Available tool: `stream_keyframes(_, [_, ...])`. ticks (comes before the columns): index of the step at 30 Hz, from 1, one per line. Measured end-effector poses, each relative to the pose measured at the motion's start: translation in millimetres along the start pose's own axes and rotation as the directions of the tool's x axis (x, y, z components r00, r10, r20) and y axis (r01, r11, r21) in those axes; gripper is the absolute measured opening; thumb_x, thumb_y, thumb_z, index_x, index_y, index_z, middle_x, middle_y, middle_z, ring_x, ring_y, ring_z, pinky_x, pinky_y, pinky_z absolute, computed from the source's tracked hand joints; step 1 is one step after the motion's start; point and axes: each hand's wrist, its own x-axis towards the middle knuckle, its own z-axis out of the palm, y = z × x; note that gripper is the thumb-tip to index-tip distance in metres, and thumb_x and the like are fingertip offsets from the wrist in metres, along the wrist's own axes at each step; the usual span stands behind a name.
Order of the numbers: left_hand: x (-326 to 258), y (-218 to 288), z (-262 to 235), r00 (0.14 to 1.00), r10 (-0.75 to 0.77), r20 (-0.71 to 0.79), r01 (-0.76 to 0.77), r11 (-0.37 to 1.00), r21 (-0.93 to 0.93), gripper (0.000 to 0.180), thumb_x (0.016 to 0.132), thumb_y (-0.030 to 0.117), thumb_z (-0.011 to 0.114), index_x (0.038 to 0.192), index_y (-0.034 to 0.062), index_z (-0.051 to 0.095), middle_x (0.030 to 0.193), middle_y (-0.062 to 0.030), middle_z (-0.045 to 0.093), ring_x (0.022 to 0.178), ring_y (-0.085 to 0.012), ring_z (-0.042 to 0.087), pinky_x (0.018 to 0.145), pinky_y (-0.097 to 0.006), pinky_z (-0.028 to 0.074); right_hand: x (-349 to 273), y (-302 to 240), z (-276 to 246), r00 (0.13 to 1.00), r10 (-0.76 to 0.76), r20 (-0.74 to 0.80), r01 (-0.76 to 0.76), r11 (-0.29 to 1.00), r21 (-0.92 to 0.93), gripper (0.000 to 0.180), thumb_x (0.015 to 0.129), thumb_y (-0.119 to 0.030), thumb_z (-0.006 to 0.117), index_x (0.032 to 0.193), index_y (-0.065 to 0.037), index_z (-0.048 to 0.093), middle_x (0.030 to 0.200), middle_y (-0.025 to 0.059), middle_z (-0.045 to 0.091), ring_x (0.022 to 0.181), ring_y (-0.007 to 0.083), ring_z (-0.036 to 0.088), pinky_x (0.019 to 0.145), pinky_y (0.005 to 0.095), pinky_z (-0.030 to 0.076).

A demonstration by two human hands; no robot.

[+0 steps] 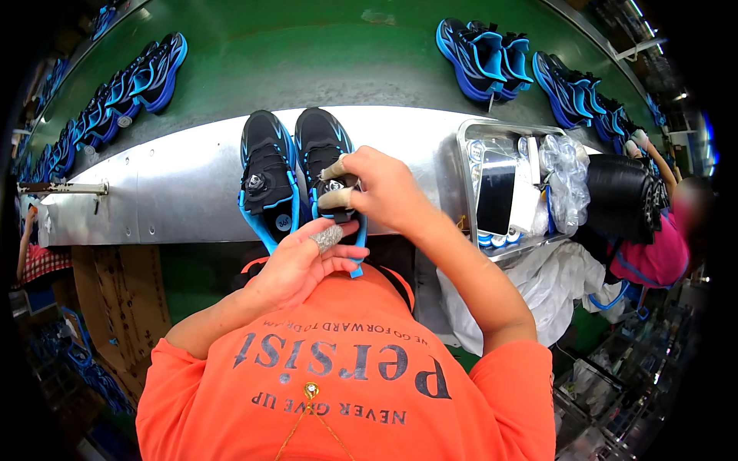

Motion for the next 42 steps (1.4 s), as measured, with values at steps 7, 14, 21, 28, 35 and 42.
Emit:
stream_keyframes(7, [-5,21,-5,0.994,-0.111,0.016,0.109,0.989,0.101,0.042,0.101,0.007,0.043,0.140,-0.0081,0.038,0.138,-0.0242,0.049,0.106,-0.0319,0.065,0.089,-0.038,0.055,4,7,-12,0.977,-0.171,0.123,0.128,0.946,0.297,0.037,0.081,-0.015,0.072,0.117,-0.016,0.071,0.101,0.0093,0.059,0.086,0.0226,0.058,0.078,0.0334,0.050])
stream_keyframes(14, [-5,15,2,0.992,-0.120,0.051,0.109,0.977,0.184,0.038,0.102,0.009,0.045,0.135,-0.0084,0.044,0.132,-0.0221,0.054,0.100,-0.0254,0.065,0.086,-0.036,0.055,-9,-3,17,0.992,-0.027,-0.124,0.031,0.999,0.034,0.028,0.077,-0.017,0.077,0.104,-0.012,0.073,0.083,0.0111,0.058,0.079,0.0276,0.060,0.071,0.0368,0.050])
stream_keyframes(21, [-9,65,3,0.928,0.286,0.240,-0.321,0.282,0.904,0.023,0.092,0.004,0.054,0.113,-0.0014,0.061,0.100,-0.0137,0.065,0.084,-0.0232,0.066,0.075,-0.032,0.054,-19,60,-27,0.922,0.321,-0.217,-0.311,0.947,0.080,0.062,0.078,-0.022,0.079,0.134,-0.008,0.057,0.122,0.0149,0.059,0.109,0.0258,0.058,0.092,0.0350,0.048])
stream_keyframes(28, [60,76,14,0.915,0.234,0.329,-0.125,-0.610,0.783,0.036,0.079,0.027,0.066,0.106,0.0025,0.064,0.097,-0.0152,0.068,0.089,-0.0328,0.067,0.075,-0.044,0.054,-12,22,20,0.999,-0.044,0.026,0.039,0.982,0.187,0.092,0.065,-0.041,0.086,0.143,-0.011,0.047,0.145,0.0238,0.037,0.133,0.0419,0.038,0.111,0.0466,0.034])
stream_keyframes(35, [75,87,19,0.953,0.020,0.301,-0.238,-0.562,0.792,0.029,0.067,0.028,0.072,0.082,0.0035,0.071,0.082,-0.0142,0.070,0.076,-0.0348,0.068,0.069,-0.045,0.054,-21,35,40,1.000,0.017,-0.010,-0.015,0.979,0.205,0.084,0.068,-0.035,0.083,0.140,-0.009,0.049,0.149,0.0255,0.036,0.132,0.0440,0.039,0.110,0.0476,0.035])
stream_keyframes(42, [76,93,5,0.860,-0.043,0.508,-0.450,-0.532,0.718,0.033,0.068,0.022,0.074,0.095,0.0029,0.066,0.097,-0.0145,0.068,0.093,-0.0341,0.065,0.079,-0.043,0.054,-23,34,42,0.998,-0.004,-0.070,0.019,0.977,0.214,0.079,0.072,-0.031,0.080,0.140,-0.007,0.049,0.149,0.0239,0.037,0.134,0.0423,0.038,0.111,0.0463,0.034])
